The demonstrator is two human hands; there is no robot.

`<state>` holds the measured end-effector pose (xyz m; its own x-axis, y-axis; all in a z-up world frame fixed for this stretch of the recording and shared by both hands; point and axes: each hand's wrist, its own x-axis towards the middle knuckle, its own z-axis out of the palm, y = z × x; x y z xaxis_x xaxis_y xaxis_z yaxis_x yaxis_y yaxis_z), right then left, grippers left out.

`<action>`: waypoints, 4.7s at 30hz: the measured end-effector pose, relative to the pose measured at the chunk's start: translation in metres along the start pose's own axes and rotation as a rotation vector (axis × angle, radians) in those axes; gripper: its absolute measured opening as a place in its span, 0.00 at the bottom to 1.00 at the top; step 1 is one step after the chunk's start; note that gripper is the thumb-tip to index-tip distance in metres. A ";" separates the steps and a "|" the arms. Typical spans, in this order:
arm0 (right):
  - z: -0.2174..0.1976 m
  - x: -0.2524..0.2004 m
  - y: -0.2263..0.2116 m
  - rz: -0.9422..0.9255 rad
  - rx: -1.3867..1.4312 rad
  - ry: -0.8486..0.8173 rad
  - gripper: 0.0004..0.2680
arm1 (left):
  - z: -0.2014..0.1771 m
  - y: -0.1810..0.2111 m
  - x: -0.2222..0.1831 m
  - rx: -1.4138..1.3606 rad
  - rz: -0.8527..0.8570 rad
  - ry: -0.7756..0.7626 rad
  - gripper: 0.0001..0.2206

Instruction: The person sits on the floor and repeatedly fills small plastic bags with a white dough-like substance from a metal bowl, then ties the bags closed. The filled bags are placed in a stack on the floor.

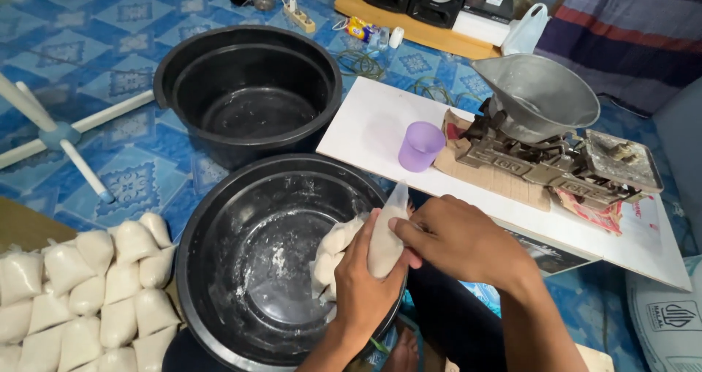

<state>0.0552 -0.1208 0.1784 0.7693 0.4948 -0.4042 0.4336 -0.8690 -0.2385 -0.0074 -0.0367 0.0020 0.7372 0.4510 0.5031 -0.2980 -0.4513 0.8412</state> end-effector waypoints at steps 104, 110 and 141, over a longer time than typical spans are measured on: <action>0.032 -0.010 0.054 -0.275 -0.515 -0.382 0.20 | -0.056 0.038 0.055 -0.051 -0.076 -0.905 0.19; 0.043 -0.018 0.075 -0.316 -0.409 -0.362 0.20 | -0.059 0.044 0.056 -0.050 -0.158 -1.042 0.21; 0.006 -0.069 0.083 -0.171 -0.295 -0.572 0.17 | -0.066 0.048 0.043 -0.199 -0.125 -1.166 0.25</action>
<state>0.0354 -0.2271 0.1809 0.3431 0.4815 -0.8065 0.6999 -0.7036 -0.1223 -0.0302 0.0122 0.0775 0.8442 -0.5358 0.0177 -0.1975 -0.2801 0.9394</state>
